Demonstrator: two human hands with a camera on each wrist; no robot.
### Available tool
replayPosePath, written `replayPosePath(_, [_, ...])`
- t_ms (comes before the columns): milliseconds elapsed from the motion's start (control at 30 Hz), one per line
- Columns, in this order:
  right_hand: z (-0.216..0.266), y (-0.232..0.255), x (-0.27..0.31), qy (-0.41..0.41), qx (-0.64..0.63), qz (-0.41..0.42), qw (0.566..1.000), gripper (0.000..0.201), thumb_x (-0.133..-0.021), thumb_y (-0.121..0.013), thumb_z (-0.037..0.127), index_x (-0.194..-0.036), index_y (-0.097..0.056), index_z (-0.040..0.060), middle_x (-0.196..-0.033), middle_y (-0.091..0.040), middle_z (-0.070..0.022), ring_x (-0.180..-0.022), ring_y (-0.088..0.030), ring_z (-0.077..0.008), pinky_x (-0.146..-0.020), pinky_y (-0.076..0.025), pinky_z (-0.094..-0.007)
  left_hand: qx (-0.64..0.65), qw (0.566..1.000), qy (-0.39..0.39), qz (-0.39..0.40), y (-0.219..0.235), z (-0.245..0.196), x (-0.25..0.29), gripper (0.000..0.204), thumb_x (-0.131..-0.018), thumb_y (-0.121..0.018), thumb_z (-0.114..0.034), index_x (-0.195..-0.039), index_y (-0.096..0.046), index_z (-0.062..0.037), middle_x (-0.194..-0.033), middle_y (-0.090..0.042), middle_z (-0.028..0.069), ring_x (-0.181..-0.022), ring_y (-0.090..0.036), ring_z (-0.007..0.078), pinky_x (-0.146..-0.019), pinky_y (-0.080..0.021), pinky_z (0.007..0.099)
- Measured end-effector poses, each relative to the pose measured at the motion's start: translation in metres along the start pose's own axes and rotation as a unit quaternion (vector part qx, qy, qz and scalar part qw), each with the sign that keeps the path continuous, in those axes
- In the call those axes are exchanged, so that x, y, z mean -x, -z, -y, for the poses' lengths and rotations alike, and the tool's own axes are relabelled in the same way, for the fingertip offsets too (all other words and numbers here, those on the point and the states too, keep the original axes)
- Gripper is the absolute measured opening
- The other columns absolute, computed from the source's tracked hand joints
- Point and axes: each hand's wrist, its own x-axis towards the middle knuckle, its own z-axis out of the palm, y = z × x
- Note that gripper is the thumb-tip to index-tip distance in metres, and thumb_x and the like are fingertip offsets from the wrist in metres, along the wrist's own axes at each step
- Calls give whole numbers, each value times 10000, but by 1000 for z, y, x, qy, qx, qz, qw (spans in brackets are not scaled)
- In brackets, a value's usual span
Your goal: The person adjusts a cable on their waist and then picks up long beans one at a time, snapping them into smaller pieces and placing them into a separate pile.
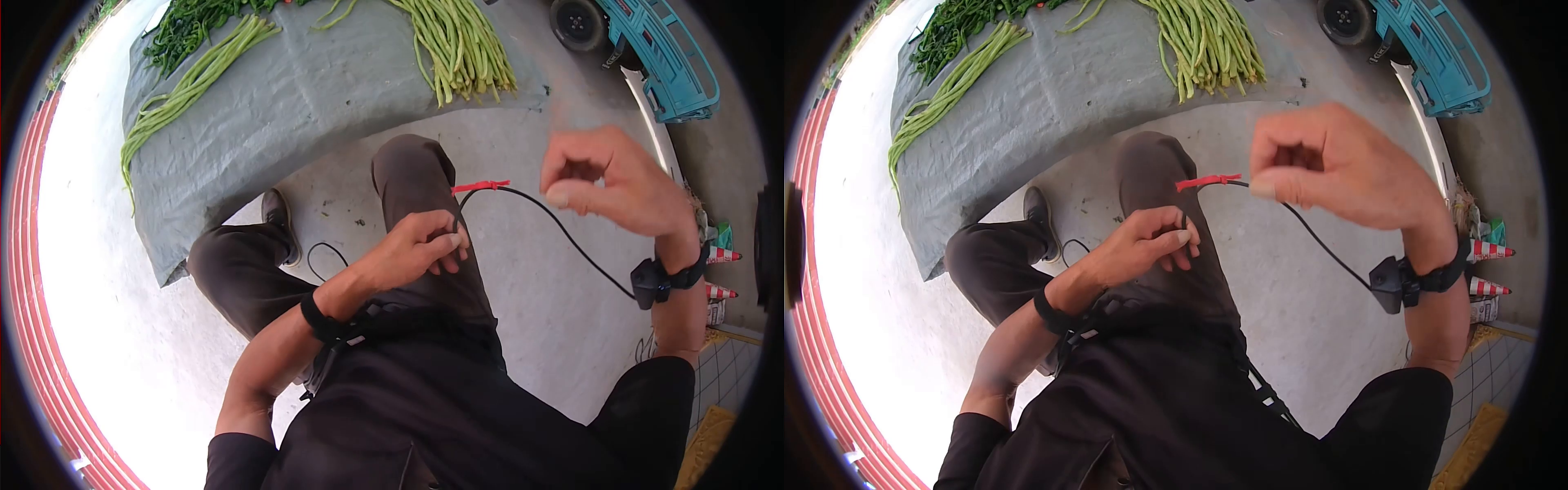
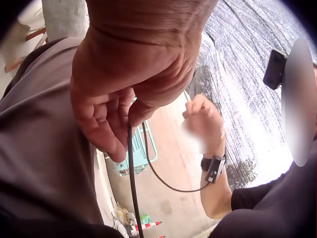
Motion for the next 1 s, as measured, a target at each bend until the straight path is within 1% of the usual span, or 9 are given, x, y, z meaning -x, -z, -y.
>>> replayPosePath(100, [-55, -53, 11, -49, -13, 102, 994, 206, -990, -730, 210, -1013, -715, 6, -852, -717, -61, -763, -665, -149, -711, -535, -338, -5, 1000, -2, -8, -4, -4, -1, 225, -1121, -567, -214, -1148, -688, -26, -1022, -732, 32, -880, -708, 105, -753, -552, 257])
replayPosePath(233, [-107, -128, 23, -73, -23, 121, 990, 293, -991, -724, 290, -1041, -718, 1, -908, -746, -137, -805, -713, -272, -770, -558, -415, -1, 1000, -30, 4, -13, 0, -12, 229, -1127, -566, -204, -1189, -694, -24, -988, -729, 25, -864, -690, 93, -745, -543, 252])
replayPosePath(333, [-118, -168, 24, -51, -89, 102, 989, 301, -990, -727, 294, -1038, -707, -3, -891, -730, -129, -793, -711, -247, -765, -562, -398, 8, 999, -34, 7, -22, 7, -19, 227, -1129, -568, -197, -1192, -694, -19, -988, -729, 25, -859, -681, 90, -743, -539, 250])
replayPosePath(467, [-119, -163, 30, -123, -173, 179, 961, 216, -1013, -667, 213, -958, -655, 4, -858, -705, -84, -747, -695, -159, -642, -553, -328, 10, 1000, 2, -6, -31, 12, -10, 215, -1117, -603, -196, -1192, -691, -15, -992, -731, 34, -875, -690, 108, -751, -546, 269])
replayPosePath(600, [-147, -161, 47, -188, -277, 78, 939, 167, -1017, -625, 157, -909, -593, 32, -888, -734, -105, -699, -696, -145, -573, -549, -295, -182, 981, -49, 43, -27, 15, 10, 212, -1069, -685, -196, -1200, -684, -29, -1000, -741, 81, -891, -730, 183, -778, -574, 331])
replayPosePath(633, [-149, -157, 51, -202, -319, 46, 925, 170, -1017, -617, 151, -896, -573, 40, -885, -736, -116, -686, -698, -147, -562, -554, -289, -248, 963, -67, 86, -30, 10, 17, 285, -1006, -757, -245, -1189, -680, -41, -1062, -746, 125, -965, -756, 283, -833, -588, 402])
replayPosePath(767, [-157, -152, 69, -239, -353, -44, 903, 140, -1049, -566, 114, -924, -541, 56, -912, -745, -157, -629, -689, -146, -525, -554, -293, -439, 869, -114, 198, -41, 24, 29, 320, -941, -786, -301, -1115, -689, -50, -1074, -721, 124, -1014, -719, 372, -866, -563, 488])
replayPosePath(867, [-174, -160, 86, -259, -379, -122, 880, 125, -1070, -556, 109, -954, -560, 62, -916, -736, -142, -606, -661, -133, -517, -542, -289, -442, 870, -105, 191, -40, 14, 29, 230, -921, -790, -240, -1031, -716, -52, -1032, -733, 121, -1017, -725, 360, -863, -565, 486])
replayPosePath(1000, [-181, -170, 99, -248, -429, -203, 844, 82, -1073, -587, 128, -1038, -605, 56, -950, -728, -111, -661, -640, -108, -573, -530, -280, -296, 912, -163, 233, -36, -1, 41, 161, -949, -754, -190, -1009, -709, -47, -1009, -723, 102, -987, -716, 348, -823, -550, 473])
